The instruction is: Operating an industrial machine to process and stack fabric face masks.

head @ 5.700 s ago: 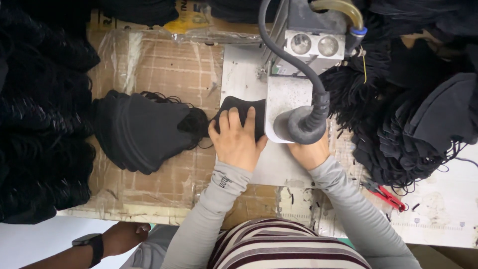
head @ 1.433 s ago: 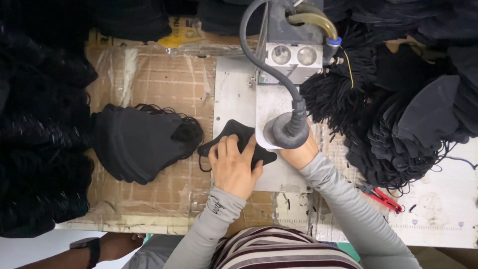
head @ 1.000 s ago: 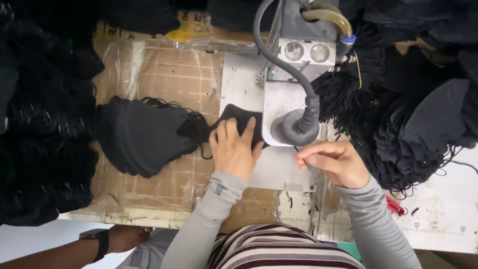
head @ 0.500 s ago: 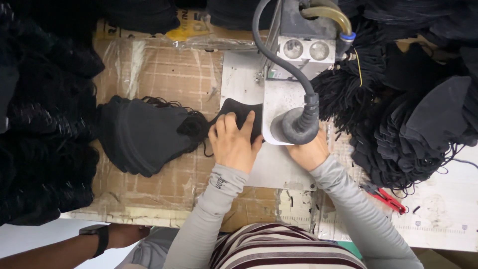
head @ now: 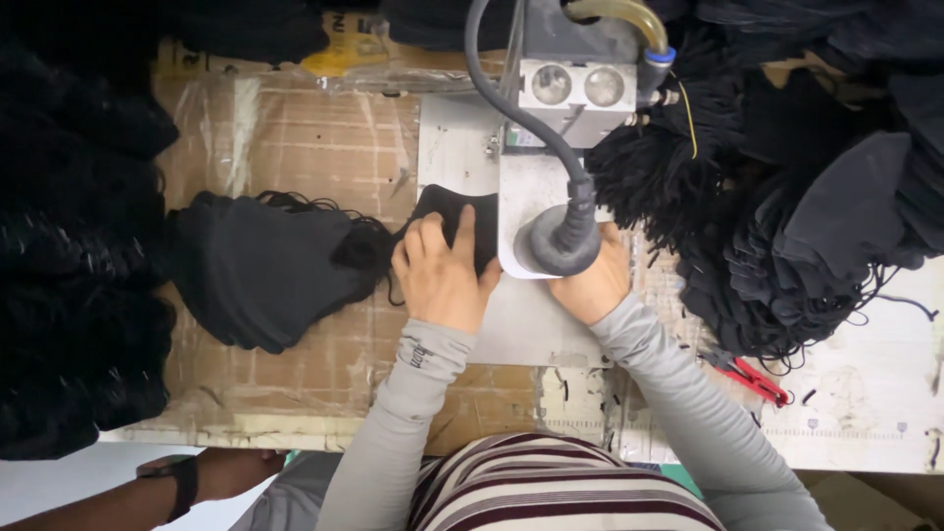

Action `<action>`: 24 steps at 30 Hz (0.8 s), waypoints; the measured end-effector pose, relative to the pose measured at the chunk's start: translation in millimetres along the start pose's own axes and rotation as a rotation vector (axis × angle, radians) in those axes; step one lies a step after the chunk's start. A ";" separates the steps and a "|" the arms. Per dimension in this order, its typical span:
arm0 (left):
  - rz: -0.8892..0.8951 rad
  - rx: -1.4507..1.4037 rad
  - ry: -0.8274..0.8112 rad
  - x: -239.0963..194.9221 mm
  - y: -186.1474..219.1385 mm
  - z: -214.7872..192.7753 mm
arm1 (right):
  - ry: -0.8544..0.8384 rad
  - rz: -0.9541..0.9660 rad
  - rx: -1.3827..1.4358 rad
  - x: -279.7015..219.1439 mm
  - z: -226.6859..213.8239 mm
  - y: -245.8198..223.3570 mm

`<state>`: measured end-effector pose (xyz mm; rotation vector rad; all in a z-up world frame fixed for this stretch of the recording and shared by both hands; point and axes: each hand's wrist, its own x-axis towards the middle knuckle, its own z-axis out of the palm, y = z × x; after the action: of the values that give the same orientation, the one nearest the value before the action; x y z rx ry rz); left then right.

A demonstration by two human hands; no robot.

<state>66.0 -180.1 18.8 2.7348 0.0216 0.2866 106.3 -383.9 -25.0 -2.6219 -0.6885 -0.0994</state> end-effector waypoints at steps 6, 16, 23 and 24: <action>-0.019 -0.135 0.022 -24.7 -12.9 -2.1 | 0.174 0.242 0.350 -43.5 -113.8 6.7; -0.204 -0.478 0.270 -48.4 -85.2 -111.2 | 0.255 0.233 -0.165 -169.2 -108.0 281.4; -0.247 0.112 0.236 -48.9 -102.6 -132.3 | 0.243 0.420 0.050 -126.8 -178.1 164.7; -0.201 0.167 0.368 -50.4 -89.2 -134.4 | 0.237 0.441 0.067 -120.0 -190.4 146.3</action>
<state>-8.3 -49.6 96.3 2.7721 0.4356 0.7535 79.3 -633.3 70.7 -2.5742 -0.0273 -0.2437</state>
